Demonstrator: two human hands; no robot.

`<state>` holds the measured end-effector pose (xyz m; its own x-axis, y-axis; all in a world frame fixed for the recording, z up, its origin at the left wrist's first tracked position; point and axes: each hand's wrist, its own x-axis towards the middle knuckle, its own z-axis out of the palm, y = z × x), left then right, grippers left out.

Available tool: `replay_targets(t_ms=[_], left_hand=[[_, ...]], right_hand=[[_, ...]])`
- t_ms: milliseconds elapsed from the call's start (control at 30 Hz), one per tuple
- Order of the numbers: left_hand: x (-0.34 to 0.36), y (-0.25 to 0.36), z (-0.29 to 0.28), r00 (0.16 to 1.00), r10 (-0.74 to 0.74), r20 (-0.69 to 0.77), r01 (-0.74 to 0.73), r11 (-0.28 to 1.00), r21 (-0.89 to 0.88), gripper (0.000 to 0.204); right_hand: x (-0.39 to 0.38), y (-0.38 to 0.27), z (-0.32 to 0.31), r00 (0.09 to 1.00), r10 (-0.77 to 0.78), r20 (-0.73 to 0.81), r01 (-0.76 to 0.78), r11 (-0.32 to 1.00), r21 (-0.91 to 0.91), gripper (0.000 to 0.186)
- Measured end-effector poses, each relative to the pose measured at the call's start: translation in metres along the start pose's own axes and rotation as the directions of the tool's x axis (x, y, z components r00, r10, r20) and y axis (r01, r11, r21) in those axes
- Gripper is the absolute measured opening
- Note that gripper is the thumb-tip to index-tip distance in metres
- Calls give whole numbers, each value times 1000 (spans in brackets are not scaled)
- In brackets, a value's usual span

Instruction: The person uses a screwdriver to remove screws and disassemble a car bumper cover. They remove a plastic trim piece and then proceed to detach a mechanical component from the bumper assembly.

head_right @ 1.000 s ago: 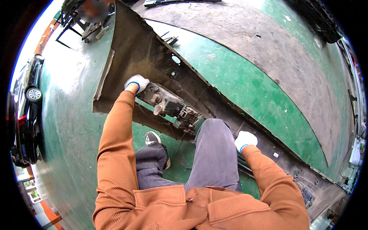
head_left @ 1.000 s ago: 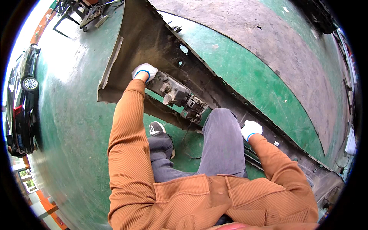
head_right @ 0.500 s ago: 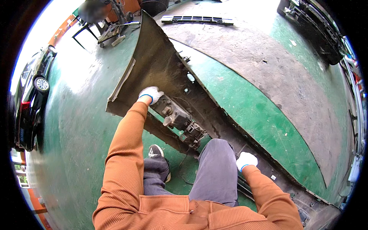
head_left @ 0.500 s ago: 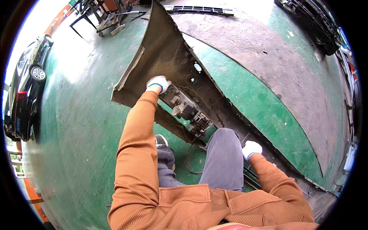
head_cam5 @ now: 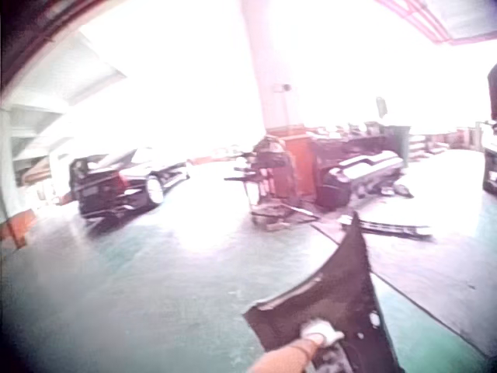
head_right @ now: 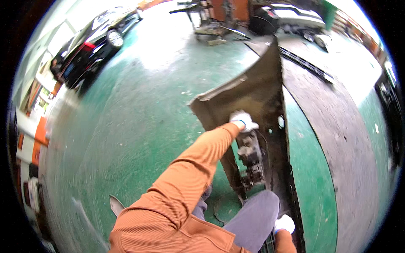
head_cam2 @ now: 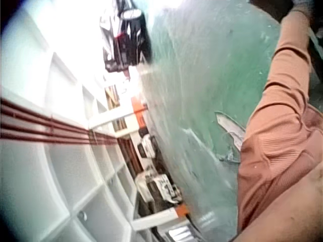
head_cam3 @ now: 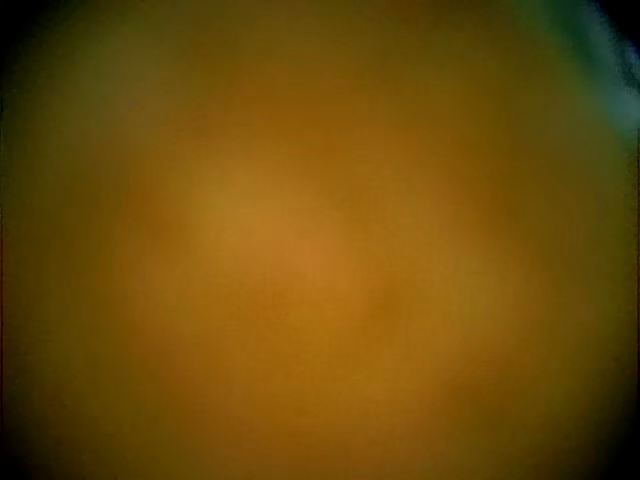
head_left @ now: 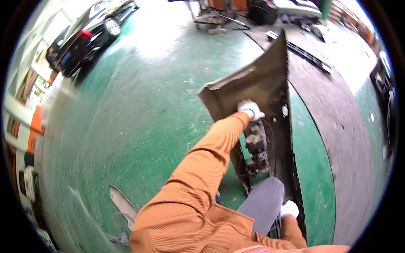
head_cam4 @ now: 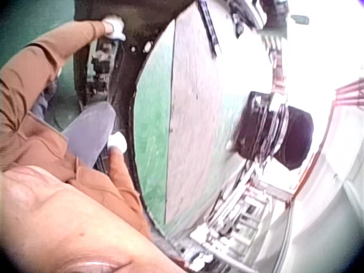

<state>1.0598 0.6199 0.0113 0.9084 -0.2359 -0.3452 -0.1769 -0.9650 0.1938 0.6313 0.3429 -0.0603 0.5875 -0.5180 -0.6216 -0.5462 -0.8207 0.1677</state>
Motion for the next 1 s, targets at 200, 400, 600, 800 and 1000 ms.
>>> replay_targets(t_ms=[200, 400, 600, 800, 1000], left_hand=[[15, -3, 13, 988, -145, 46, 149, 983, -104, 67], [7, 10, 8, 975, -220, 3, 218, 962, -161, 73], [-3, 2, 9, 974, -224, -29, 214, 957, -196, 69], [-1, -9, 16, 982, -108, -155, 36, 912, -408, 42], [-4, -13, 16, 991, 23, -128, -67, 934, -352, 64]], right_hand=[[18, 6, 8, 999, -8, -41, 5, 999, -53, 55], [28, 13, 5, 999, -6, -51, 4, 999, -36, 62], [27, 13, 15, 992, -30, -119, 27, 999, -27, 63], [36, 13, 21, 993, -26, -114, 19, 998, -67, 63], [32, 9, 17, 989, -70, -130, 59, 994, -90, 54]])
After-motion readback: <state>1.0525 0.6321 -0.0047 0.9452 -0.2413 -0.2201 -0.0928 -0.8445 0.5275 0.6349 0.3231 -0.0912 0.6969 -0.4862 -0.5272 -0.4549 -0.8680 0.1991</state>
